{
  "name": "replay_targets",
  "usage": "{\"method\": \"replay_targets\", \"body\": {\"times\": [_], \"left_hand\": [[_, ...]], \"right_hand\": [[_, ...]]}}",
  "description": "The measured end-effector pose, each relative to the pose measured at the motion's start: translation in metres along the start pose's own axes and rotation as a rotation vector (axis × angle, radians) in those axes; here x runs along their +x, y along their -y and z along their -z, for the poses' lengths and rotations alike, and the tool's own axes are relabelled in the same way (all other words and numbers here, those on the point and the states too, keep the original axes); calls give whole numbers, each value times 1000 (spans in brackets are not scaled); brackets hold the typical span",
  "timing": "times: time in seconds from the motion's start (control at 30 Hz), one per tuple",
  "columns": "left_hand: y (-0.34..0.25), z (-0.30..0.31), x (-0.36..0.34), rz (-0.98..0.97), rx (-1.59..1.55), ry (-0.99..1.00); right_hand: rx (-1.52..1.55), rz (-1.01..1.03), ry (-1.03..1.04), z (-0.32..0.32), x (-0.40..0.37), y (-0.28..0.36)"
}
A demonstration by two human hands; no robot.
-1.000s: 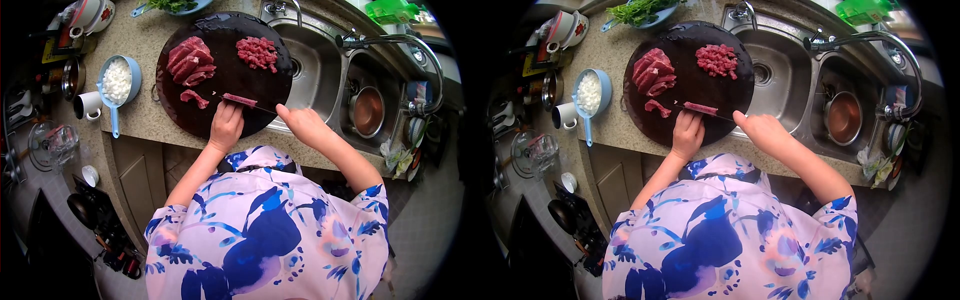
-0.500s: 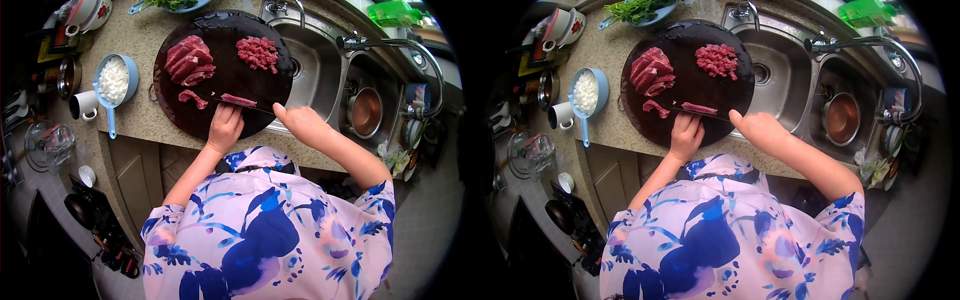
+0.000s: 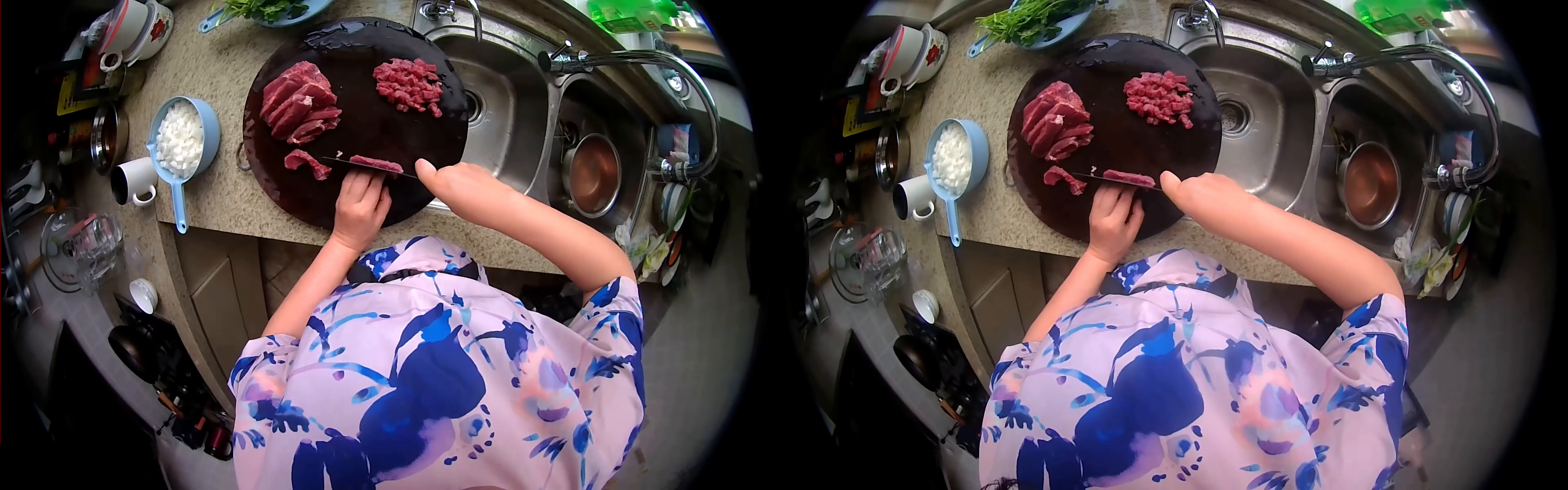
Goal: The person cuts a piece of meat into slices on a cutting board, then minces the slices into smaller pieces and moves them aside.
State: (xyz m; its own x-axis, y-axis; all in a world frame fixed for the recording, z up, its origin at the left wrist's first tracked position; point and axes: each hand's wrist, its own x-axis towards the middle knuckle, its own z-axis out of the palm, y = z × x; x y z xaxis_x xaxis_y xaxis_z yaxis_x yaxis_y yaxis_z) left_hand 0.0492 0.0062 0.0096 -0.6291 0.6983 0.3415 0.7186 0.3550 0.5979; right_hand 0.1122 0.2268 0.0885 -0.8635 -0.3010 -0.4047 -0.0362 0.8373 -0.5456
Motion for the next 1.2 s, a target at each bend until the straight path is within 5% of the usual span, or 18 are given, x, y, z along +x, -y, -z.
{"method": "replay_targets", "body": {"times": [0.2, 0.43, 0.6, 0.8, 1.07, 1.2], "left_hand": [[2, -4, -3, -26, 18, -7], [0, 0, -1, -23, -5, -15], [4, -3, -6, -8, 12, -9], [2, -1, -8, 3, 42, -29], [1, 0, -9, -56, 52, -34], [0, 3, -9, -27, 82, -9]], "right_hand": [[-14, 36, -207, -31, 18, 14], [-15, -199, 6, -30, -26, 11], [-27, -72, -177, -35, 23, 28], [-37, -176, -66, -37, -39, 15], [-12, -132, -234, -49, 3, 30], [18, -208, -152, -41, -32, 35]]}}
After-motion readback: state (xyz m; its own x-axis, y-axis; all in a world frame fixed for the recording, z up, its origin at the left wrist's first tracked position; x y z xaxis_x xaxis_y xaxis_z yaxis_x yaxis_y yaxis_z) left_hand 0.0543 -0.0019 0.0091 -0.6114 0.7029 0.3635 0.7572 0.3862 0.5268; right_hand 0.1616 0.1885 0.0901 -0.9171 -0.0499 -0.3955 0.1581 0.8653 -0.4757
